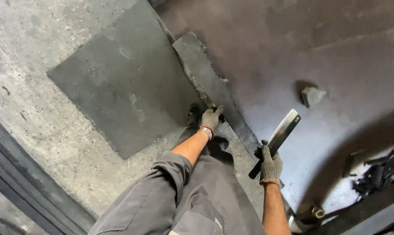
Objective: The recorder uses a knife to scrape and clean excess material or flash from long rubber strips in a fabrication environment.
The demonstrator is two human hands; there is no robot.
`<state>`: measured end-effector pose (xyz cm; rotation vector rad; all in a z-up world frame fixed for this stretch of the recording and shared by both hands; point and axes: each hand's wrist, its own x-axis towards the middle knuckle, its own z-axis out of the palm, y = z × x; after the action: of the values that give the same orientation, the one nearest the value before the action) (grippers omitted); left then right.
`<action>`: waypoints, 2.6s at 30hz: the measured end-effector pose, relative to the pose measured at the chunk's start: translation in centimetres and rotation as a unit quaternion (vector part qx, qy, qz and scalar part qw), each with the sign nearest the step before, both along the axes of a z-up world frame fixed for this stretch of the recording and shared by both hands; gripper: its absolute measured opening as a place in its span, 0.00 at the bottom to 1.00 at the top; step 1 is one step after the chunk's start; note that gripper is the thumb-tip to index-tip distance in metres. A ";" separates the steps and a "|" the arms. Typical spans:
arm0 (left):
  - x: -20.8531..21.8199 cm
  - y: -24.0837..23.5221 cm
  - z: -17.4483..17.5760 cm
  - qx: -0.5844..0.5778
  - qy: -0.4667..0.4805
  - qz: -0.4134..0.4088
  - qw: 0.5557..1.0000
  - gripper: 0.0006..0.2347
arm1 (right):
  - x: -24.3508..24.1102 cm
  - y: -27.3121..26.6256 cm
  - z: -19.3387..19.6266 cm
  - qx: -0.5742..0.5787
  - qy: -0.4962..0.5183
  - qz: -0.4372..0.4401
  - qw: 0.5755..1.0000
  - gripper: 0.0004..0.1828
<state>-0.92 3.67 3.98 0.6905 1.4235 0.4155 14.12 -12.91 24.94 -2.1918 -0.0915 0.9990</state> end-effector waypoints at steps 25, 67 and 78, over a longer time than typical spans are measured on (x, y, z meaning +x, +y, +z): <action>-5.0 18.6 4.7 -0.087 0.053 0.274 0.956 0.19 | 5.5 7.5 -3.1 -0.001 0.072 0.125 0.990 0.22; 3.1 -12.2 -1.4 -0.056 -0.011 -0.234 0.971 0.22 | 1.4 -13.1 -2.1 0.029 0.025 -0.102 0.994 0.20; 4.0 -14.1 2.3 -0.075 -0.006 -0.110 0.991 0.28 | 7.3 -21.1 0.0 -0.012 0.005 -0.099 0.995 0.20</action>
<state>3.06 -10.44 6.29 0.7115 1.3362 0.1376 21.38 -34.01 24.89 -2.1679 0.1407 0.9028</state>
